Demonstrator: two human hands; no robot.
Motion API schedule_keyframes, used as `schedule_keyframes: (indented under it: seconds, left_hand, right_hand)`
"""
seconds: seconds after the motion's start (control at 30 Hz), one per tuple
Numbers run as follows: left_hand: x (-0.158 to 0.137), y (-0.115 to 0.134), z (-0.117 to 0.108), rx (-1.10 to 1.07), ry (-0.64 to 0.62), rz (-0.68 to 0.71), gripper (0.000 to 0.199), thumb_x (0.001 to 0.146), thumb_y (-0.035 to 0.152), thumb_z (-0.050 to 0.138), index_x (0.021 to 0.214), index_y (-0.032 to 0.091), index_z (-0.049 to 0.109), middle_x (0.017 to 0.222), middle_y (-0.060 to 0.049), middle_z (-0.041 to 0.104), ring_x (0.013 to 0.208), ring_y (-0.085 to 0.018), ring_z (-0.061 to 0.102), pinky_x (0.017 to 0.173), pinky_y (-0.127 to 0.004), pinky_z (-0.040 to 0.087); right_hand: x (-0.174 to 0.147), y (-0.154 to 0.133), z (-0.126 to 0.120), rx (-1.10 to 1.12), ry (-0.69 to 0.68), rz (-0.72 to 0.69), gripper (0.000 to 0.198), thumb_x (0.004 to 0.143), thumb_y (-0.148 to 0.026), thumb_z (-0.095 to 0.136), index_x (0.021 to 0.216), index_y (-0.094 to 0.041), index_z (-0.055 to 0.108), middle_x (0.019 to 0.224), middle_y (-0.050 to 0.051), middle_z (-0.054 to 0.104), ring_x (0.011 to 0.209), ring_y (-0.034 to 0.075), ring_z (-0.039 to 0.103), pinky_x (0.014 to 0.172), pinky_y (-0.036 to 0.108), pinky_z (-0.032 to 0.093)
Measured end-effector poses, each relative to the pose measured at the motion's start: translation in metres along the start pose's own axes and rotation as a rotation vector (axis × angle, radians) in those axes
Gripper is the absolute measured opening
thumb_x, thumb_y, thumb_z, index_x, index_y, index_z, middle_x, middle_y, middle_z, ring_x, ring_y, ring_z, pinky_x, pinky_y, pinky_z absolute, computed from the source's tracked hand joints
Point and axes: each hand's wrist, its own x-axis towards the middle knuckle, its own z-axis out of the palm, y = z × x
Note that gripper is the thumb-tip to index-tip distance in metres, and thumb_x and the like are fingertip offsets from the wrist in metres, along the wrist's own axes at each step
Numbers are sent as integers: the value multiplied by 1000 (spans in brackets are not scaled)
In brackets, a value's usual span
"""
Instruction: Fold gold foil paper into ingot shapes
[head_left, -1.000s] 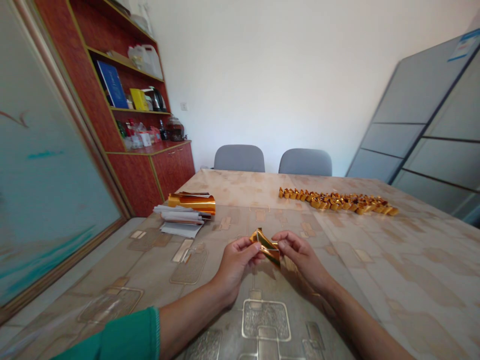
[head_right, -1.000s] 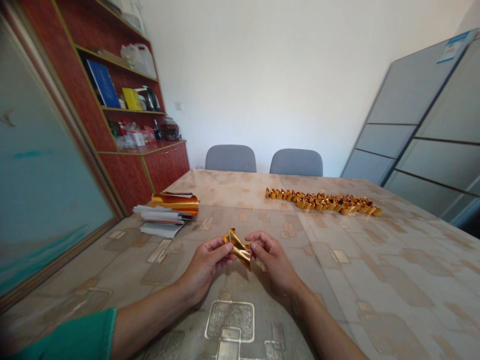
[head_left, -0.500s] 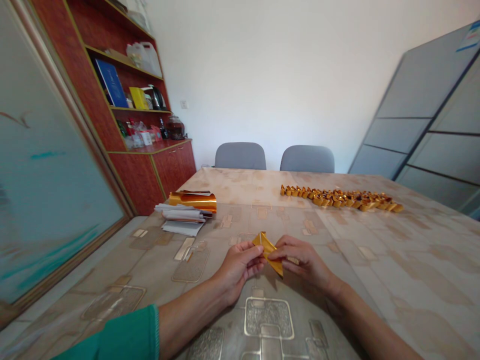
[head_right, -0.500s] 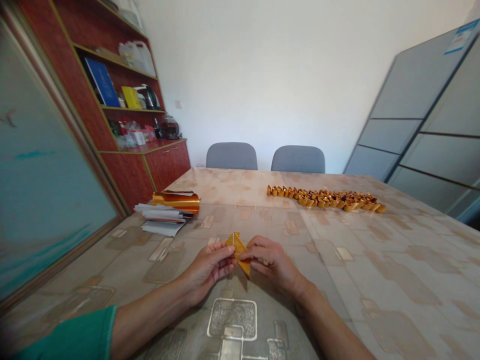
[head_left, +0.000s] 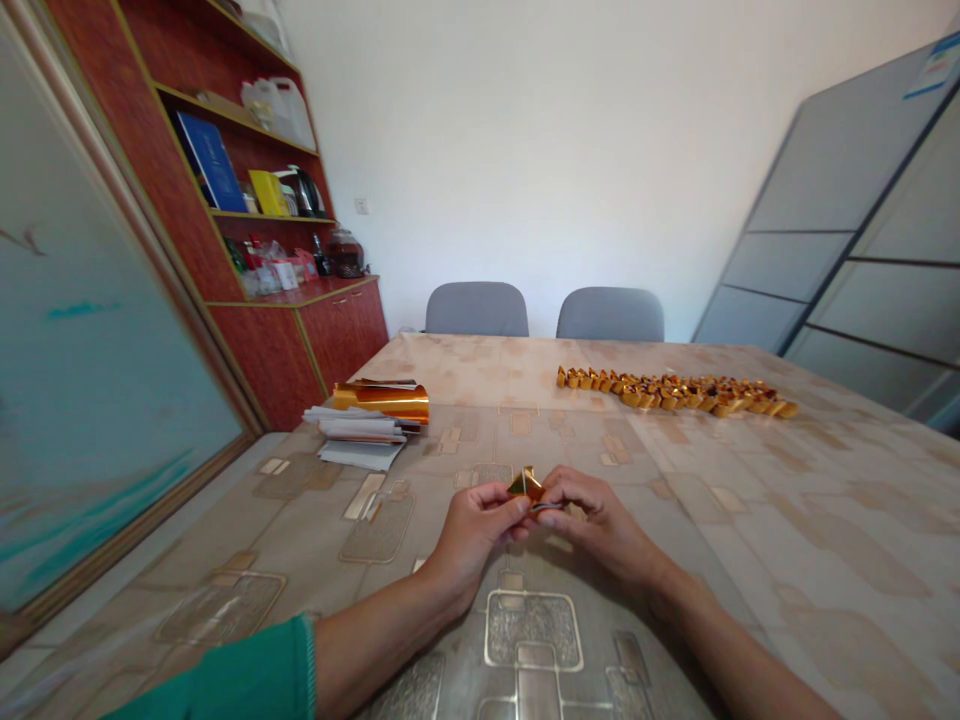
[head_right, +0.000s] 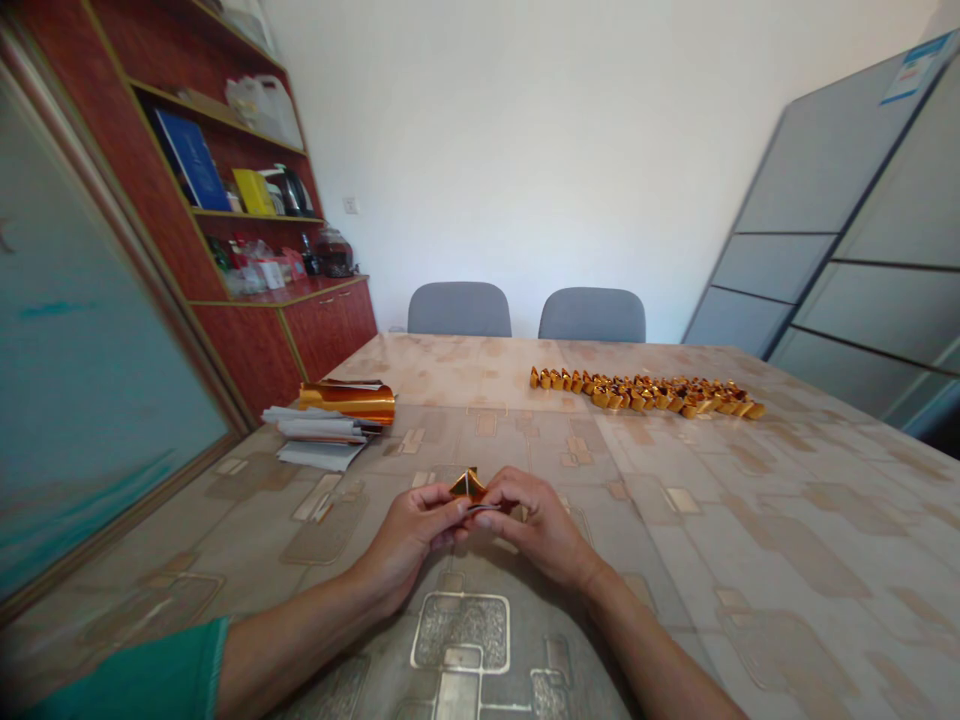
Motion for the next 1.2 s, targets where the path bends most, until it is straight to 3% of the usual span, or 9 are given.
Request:
schedule_keyframes:
  seconds: [0.23,0.57,1.2]
  left_hand:
    - [-1,-2,1,21,-5,28,37,60,37,92,80,10,76,74,-8,73,62,-12,63,60,-21,48]
    - [-3,-4,5,54,-25,54,42,62,44,90,86,10,80,81,-11,76,70,-15,67,65,-21,51]
    - [-5,-6,3,15,-103,-11,47,60,44,92,89,9,81,87,-10,76,76,-14,67,72,-20,54]
  right_hand:
    - [-1,10,13,196,124,226,29,85,-46,72,83,-20,59,77,1,65,69,17,57,64,30,43]
    - [3,11,14,95,223,246,30,81,-44,73,75,-21,55,68,-1,58,62,14,50,57,27,36]
    - [1,10,12,171,145,219,21,75,-31,79,71,-19,62,68,-2,61,63,13,50,58,27,36]
